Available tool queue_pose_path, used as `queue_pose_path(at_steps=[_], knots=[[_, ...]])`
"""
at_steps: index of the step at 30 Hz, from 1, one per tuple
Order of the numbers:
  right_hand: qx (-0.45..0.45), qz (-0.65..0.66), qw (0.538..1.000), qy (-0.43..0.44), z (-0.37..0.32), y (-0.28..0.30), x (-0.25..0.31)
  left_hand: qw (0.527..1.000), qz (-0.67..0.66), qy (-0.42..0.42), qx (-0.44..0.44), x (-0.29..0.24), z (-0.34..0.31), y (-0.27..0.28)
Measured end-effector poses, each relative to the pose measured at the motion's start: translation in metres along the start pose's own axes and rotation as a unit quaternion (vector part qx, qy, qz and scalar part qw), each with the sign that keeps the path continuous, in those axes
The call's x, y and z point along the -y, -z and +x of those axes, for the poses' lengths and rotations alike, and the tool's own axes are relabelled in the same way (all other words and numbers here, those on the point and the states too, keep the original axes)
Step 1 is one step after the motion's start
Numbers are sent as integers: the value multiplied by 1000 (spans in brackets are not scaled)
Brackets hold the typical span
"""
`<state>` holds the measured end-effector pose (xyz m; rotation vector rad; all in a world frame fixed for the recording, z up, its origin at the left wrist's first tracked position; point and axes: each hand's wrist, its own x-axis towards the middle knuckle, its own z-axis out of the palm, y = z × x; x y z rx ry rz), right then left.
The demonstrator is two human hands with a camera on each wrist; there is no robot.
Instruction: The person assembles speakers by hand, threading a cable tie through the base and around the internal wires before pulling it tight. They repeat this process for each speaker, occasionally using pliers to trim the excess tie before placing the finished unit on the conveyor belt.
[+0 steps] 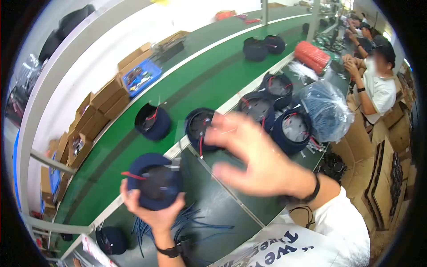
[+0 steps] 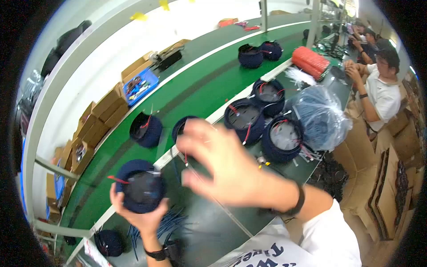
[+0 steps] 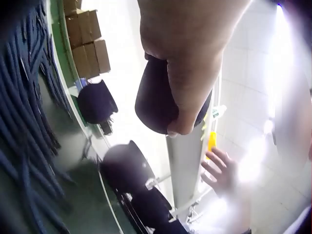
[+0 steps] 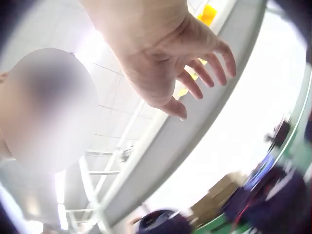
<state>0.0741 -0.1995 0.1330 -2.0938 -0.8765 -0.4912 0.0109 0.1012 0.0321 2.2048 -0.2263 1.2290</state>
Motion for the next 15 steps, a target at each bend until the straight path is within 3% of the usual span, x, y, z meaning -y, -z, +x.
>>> queue_pose_path(at_steps=[1, 2, 3, 5, 7, 9, 11, 13, 15], knots=[[-50, -46, 998, 9, 30, 27, -22, 999, 15, 37, -29, 16, 4, 3], [-98, -107, 989, -41, 57, 51, -48, 993, 39, 102, -39, 40, 6, 9], [-88, -166, 979, -83, 85, 76, -96, 983, 65, 167, -51, 68, 7, 11], [-8, -290, 937, -193, 146, 121, -205, 950, -39, 294, -103, 125, 12, 4], [130, -424, 857, -264, 174, 135, -310, 935, 35, 333, -118, 168, 12, -5], [207, -443, 833, -259, 163, 136, -433, 925, 87, 345, -130, 208, 4, -13], [147, -426, 846, -284, 143, 128, -454, 894, 99, 402, -169, 214, 4, -22], [91, -416, 855, -295, 138, 122, -517, 926, 109, 337, -132, 243, -8, -14], [67, -390, 861, -320, 138, 115, -537, 896, 400, 179, -77, 207, 13, -7]])
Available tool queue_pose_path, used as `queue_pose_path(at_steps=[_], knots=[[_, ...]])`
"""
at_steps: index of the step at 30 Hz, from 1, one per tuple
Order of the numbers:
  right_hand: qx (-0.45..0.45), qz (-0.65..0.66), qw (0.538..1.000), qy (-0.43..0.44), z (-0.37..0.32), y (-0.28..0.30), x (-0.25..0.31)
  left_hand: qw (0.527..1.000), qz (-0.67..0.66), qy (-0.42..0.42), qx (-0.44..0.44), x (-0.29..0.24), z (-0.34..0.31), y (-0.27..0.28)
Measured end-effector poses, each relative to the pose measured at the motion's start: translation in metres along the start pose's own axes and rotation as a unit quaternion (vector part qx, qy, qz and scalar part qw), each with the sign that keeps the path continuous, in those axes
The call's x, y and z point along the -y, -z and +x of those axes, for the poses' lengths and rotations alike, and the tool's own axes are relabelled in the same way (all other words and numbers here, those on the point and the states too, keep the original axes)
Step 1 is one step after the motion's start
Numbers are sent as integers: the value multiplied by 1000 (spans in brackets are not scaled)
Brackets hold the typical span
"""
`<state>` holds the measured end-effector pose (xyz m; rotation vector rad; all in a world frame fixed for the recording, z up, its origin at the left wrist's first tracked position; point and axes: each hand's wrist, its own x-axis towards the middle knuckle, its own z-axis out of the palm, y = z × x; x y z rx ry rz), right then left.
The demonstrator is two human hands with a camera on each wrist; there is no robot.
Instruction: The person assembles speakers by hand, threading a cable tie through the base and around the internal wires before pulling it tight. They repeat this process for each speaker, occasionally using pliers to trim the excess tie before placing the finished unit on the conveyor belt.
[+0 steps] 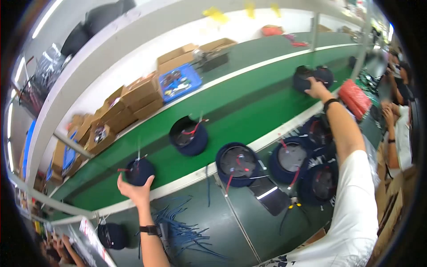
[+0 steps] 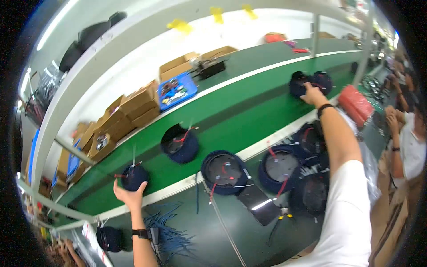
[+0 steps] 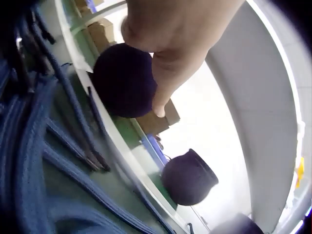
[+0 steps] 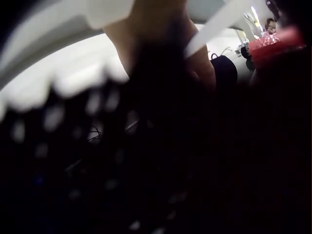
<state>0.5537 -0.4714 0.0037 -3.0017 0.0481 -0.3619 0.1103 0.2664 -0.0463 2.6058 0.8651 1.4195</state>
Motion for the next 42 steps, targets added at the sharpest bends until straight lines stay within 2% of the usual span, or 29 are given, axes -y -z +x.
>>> queue_pose_path(at_steps=[2, 4, 5, 6, 9, 11, 12, 13, 14, 16, 18, 19, 20, 22, 24, 25, 28, 29, 30, 32, 33, 34, 35, 36, 37, 38, 39, 40, 42], knots=[[-18, 66, 998, -2, 16, -11, -3, 988, -74, -132, -5, -59, 13, 29], [-32, 57, 998, 10, 37, -29, -19, 954, -187, -166, 165, -111, 19, 34], [-20, -15, 999, 42, 47, -39, -32, 938, -222, -159, 212, -136, 16, 27], [-39, 6, 998, 50, 43, -32, -27, 919, -262, -153, 252, -157, 16, 20], [-100, 50, 992, 64, 2, 6, 14, 912, -252, -173, 274, -172, 4, -38], [-115, 70, 982, 133, -3, 26, 21, 908, -285, -122, 283, -187, 5, -52], [-101, 96, 980, 141, -18, 52, 38, 906, -299, -107, 279, -195, 8, -53], [-66, 92, 985, 127, -40, 88, 64, 917, -293, -118, 242, -197, 7, -64], [-37, 126, 978, 165, -57, 114, 77, 917, -297, -122, 235, -199, 10, -67], [82, 174, 976, 106, -115, 183, 128, 919, -296, -143, 219, -193, 14, -70], [90, 177, 967, 160, -154, 208, 145, 917, -314, -101, 226, -191, 19, -61], [84, 214, 961, 155, -179, 215, 151, 914, -319, -74, 241, -187, 21, -51], [52, 212, 958, 188, -200, 213, 149, 910, -324, -45, 255, -182, 21, -40], [13, 238, 956, 168, -252, 211, 153, 911, -343, -88, 210, -167, 22, -13], [-88, 172, 951, 242, -299, 207, 157, 908, -345, -137, 196, -143, 25, 23], [-98, 188, 950, 231, -316, 199, 155, 896, -365, -127, 216, -134, 25, 49], [-99, 211, 944, 235, -357, 186, 151, 848, -397, -203, 288, -103, 26, 112], [-75, 209, 951, 216, -364, 182, 143, 808, -423, -161, 379, -98, 22, 136], [-50, 204, 959, 192, -371, 179, 138, 783, -419, -206, 410, -91, 17, 150], [-145, 179, 942, 242, -387, 175, 139, 716, -437, -281, 467, -85, -1, 161], [-229, 118, 937, 237, -399, 178, 148, 676, -457, -278, 507, -89, -9, 165], [-219, 191, 942, 169, -418, 193, 172, 648, -462, -271, 541, -95, -17, 169], [-170, 270, 936, 144, -442, 207, 198, 625, -466, -270, 564, -102, -24, 168], [-91, 352, 913, 183, -463, 205, 213, 602, -470, -272, 586, -110, -28, 164], [48, 352, 912, 207, -480, 205, 224, 603, -468, -281, 582, -116, -32, 158], [114, 434, 859, 245, -492, 178, 232, 603, -465, -291, 579, -120, -36, 151], [169, 481, 829, 228, -501, 158, 241, 602, -461, -268, 594, -121, -35, 145], [212, 497, 815, 209, -504, 147, 248, 620, -456, -257, 585, -120, -32, 141], [209, 547, 779, 225, -507, 122, 253, 719, -386, -320, 482, -124, -27, 163]])
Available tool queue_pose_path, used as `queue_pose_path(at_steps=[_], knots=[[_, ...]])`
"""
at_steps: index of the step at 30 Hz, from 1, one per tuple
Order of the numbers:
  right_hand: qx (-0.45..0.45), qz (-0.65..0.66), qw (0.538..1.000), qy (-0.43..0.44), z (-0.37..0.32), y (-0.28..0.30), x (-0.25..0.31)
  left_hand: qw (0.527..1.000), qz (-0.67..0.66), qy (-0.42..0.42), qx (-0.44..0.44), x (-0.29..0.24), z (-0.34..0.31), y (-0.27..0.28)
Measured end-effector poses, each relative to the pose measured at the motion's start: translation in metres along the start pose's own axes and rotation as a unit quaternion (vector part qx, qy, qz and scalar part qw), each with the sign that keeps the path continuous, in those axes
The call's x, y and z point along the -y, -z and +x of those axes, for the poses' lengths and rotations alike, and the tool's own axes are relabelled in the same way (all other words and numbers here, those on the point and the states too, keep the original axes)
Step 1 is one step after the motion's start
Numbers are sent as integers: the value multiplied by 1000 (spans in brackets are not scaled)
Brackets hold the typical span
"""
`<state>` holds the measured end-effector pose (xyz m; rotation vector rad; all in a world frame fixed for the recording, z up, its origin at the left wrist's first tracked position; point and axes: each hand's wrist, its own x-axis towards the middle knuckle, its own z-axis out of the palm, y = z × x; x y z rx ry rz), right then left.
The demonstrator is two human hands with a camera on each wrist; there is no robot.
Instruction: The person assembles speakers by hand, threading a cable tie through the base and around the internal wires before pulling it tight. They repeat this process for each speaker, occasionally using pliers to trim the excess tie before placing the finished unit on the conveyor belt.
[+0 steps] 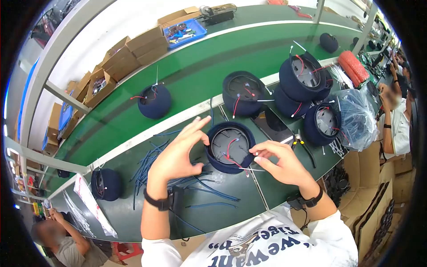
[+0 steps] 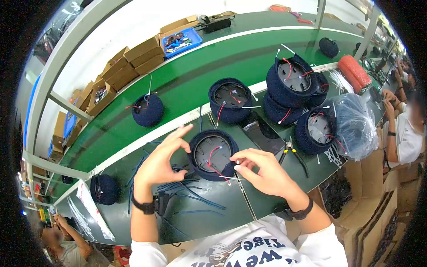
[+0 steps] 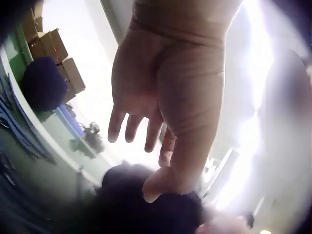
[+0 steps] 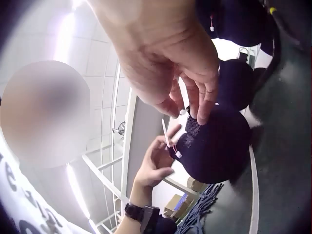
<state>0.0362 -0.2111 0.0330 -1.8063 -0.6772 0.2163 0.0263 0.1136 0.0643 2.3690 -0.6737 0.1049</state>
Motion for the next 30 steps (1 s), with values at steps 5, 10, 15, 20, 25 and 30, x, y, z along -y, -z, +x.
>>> queue_pose_path(at_steps=[5, 10, 15, 20, 25, 30], knots=[[-32, 103, 994, 11, -5, -13, -26, 996, 10, -83, -42, -67, 10, -47], [-42, 244, 969, -18, -7, -15, -34, 993, -27, -88, -79, -51, 12, -89], [-50, 372, 926, -53, -13, -10, -43, 990, -77, -45, -113, -46, 9, -85], [-35, 373, 927, -19, -13, -18, -43, 992, -64, -36, -99, -48, 12, -87], [-36, 365, 930, -9, -12, -25, -46, 993, -66, -36, -93, -48, 11, -87], [-38, 368, 929, -16, -11, -26, -44, 993, -65, -37, -91, -48, 10, -85]])
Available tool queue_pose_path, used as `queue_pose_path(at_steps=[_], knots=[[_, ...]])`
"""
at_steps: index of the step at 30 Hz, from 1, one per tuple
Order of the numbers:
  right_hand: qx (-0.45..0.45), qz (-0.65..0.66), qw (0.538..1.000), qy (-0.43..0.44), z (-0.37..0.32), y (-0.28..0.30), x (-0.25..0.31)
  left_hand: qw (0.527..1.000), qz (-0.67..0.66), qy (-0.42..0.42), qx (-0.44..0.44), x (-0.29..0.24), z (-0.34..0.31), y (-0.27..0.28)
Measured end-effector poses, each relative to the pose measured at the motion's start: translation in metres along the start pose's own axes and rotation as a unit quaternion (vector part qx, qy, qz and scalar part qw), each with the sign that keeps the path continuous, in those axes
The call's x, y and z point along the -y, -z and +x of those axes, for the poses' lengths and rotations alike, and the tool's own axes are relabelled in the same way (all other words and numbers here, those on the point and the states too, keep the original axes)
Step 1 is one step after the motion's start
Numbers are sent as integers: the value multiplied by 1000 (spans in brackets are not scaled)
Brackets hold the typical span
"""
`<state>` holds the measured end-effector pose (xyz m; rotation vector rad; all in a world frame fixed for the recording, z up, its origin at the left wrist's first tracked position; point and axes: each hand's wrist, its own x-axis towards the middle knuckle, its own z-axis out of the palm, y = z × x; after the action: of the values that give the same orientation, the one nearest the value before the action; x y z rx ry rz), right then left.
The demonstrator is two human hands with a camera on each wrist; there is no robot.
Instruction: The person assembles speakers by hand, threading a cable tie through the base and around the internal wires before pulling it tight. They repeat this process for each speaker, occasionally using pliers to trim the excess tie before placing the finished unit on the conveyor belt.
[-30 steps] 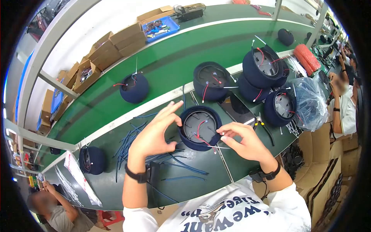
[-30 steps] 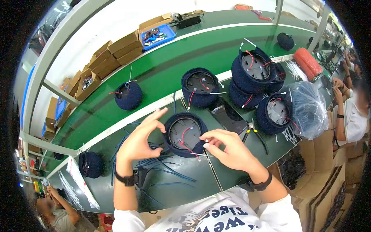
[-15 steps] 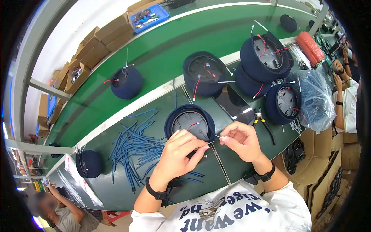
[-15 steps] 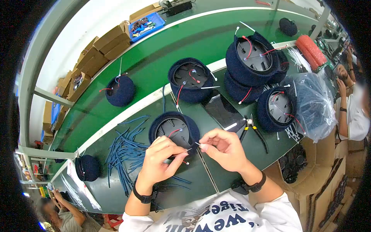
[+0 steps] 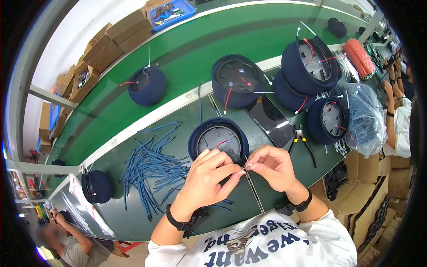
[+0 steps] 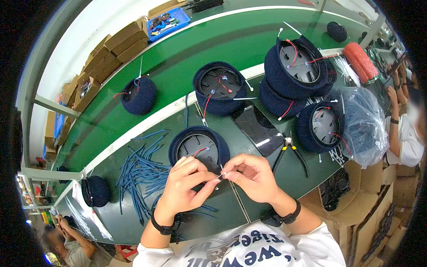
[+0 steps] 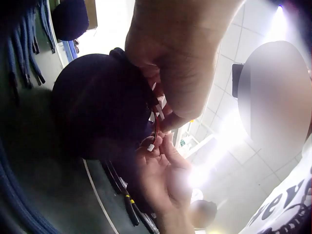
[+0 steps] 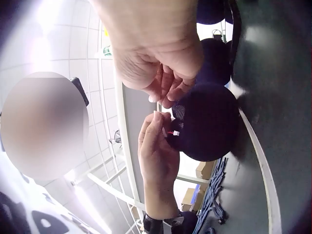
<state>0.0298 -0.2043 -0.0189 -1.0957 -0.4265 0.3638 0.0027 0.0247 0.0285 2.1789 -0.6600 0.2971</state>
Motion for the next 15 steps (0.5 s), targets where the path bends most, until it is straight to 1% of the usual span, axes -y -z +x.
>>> queue_pose_path(at_steps=[13, 15], knots=[[7, 1, 1000, -10, -1, -3, 0, 1000, 0, 2, 5, -1, -1, 1], [4, 17, 1000, -17, -1, -3, 1, 1000, 0, 0, 8, -1, 0, 2]])
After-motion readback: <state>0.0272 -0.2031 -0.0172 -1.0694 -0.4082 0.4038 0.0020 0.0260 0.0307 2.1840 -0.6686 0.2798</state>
